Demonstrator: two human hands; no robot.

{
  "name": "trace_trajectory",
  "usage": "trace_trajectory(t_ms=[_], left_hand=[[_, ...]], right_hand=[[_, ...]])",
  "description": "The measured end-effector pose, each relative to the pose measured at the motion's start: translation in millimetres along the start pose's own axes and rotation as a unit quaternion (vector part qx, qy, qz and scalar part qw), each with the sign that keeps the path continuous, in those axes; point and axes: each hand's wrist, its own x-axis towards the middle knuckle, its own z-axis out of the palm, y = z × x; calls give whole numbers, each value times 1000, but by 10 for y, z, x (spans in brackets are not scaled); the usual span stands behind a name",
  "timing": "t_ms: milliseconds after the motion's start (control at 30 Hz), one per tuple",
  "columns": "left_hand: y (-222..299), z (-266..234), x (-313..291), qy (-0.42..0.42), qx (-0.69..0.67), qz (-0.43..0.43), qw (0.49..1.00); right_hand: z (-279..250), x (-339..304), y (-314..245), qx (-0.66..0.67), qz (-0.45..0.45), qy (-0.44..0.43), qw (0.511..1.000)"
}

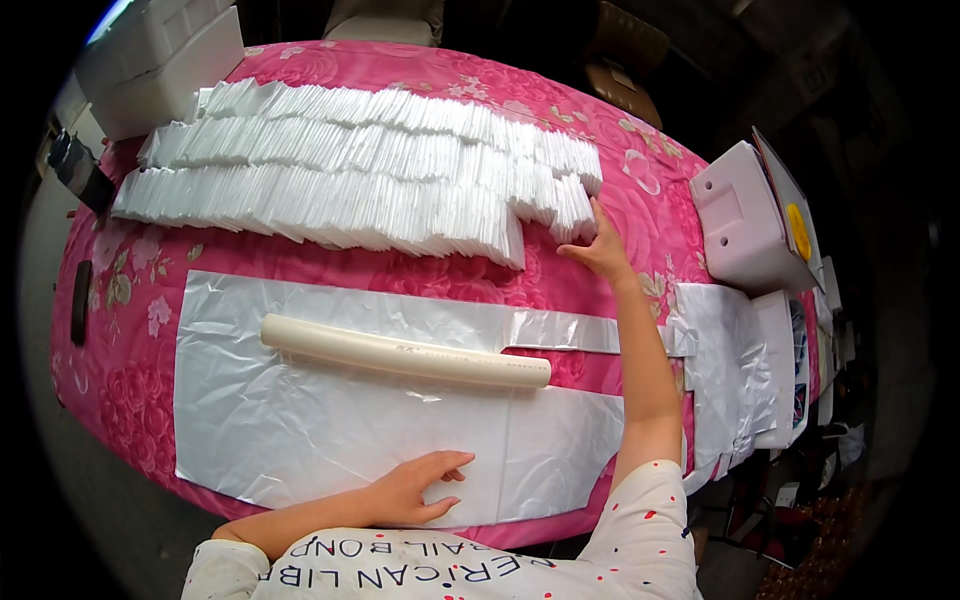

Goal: The person repeatedly wraps small white rectangular items in clear plastic wrap on a pink floral bedspread. They unroll the plastic, place an item on it, fold the wrap around the item, and set the wrapped item aside. The process is repeated multiple times.

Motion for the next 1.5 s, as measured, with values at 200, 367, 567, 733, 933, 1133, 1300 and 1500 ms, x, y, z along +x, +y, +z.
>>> trace_trajectory(t_ms=[200, 367, 567, 733, 933, 1133, 1300, 1500], left_hand=[[-9, 8, -7, -4, 7, -7, 1000], [1, 7, -2, -3, 10, -14, 1000], [5, -2, -6, -5, 13, -27, 1000], [4, -2, 9, -10, 15, -23, 1000], [-2, -1, 10, -9, 9, -29, 1000], [8, -8, 8, -15, 11, -44, 999], [-2, -6, 8, -14, -2, -41, 999], [-12, -8, 14, -14, 2, -22, 1000]], right_hand=[[272, 19, -125, 52, 21, 86, 995], [399, 103, 0, -84, 49, 158, 983], [324, 1, 75, -20, 0, 130, 991], [49, -34, 239, 106, 91, 48, 989], [-108, 109, 149, 12, 80, -1, 997], [-152, 242, 140, -54, 84, -11, 995], [-103, 87, -139, -11, 62, 21, 998], [77, 175, 55, -95, 49, 79, 991]])
